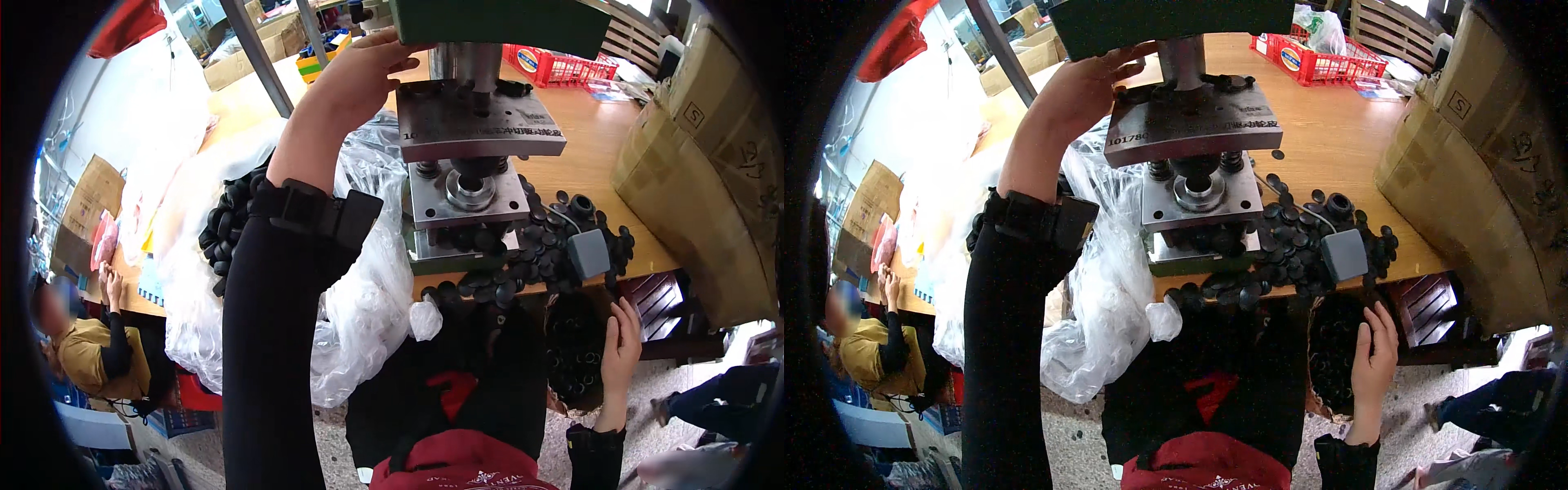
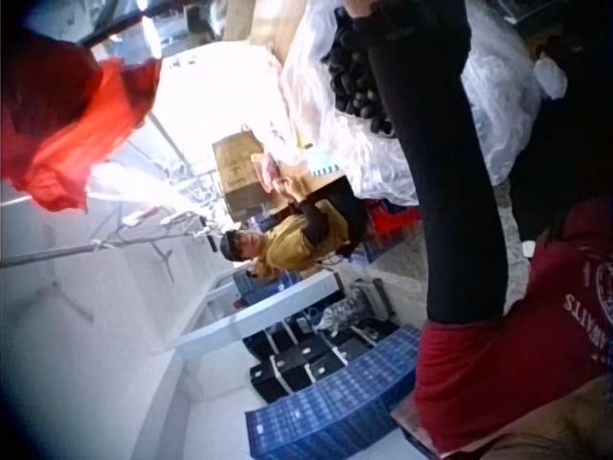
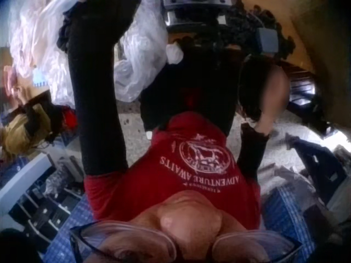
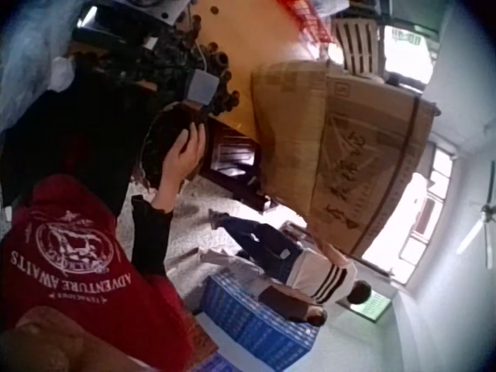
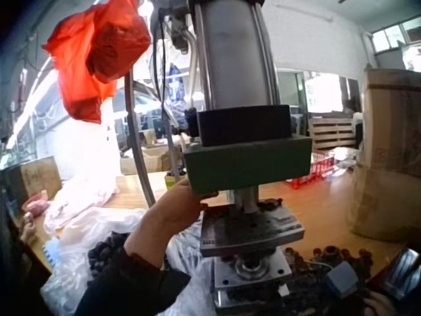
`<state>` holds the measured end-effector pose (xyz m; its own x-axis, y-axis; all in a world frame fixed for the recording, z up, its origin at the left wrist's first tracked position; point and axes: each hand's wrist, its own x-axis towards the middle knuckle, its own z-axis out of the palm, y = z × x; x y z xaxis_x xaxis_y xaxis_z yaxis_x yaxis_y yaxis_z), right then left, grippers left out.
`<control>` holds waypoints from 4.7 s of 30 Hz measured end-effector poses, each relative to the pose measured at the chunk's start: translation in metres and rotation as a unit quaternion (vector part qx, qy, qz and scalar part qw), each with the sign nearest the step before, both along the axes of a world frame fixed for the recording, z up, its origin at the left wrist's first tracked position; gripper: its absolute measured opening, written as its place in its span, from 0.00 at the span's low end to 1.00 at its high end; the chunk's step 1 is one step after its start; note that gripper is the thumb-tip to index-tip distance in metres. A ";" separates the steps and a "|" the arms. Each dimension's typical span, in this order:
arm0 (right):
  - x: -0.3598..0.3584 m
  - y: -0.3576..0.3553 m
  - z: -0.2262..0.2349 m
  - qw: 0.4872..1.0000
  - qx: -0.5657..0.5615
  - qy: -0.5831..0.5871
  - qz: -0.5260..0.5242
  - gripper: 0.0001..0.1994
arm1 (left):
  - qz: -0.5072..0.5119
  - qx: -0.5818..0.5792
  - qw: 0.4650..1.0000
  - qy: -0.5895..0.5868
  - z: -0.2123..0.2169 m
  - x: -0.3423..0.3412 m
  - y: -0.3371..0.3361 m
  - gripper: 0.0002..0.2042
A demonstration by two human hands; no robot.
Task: The person operates a manual press machine to process small black circular objects. They pick up the objects from a plastic bag, place them into the press die, and pull a lever to activate the machine. The processed items are then removed and placed on the table.
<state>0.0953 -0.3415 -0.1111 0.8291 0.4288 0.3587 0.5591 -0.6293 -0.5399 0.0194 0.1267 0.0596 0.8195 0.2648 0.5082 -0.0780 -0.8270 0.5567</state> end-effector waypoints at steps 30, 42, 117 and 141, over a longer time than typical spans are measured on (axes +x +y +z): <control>0.006 0.002 0.001 0.998 0.061 0.011 -0.003 0.14 | -0.015 -0.148 0.987 -0.068 0.010 -0.002 -0.005 0.14; 0.007 0.010 0.000 0.996 0.085 -0.006 -0.008 0.12 | -0.044 -0.296 0.946 -0.122 -0.001 0.004 -0.005 0.18; 0.013 0.029 -0.004 0.988 0.042 -0.078 0.128 0.16 | 0.036 -0.291 0.940 -0.174 -0.005 -0.005 -0.036 0.12; -0.027 0.067 0.008 0.989 0.003 0.034 0.142 0.19 | 0.105 -0.546 0.812 -0.178 -0.146 -0.280 -0.162 0.12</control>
<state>0.0688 -0.2743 -0.1031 0.6972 0.6460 0.3106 0.6758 -0.4479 -0.5854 -0.2603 -0.0355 -0.0865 0.5505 0.8319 0.0707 -0.3163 0.1295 0.9398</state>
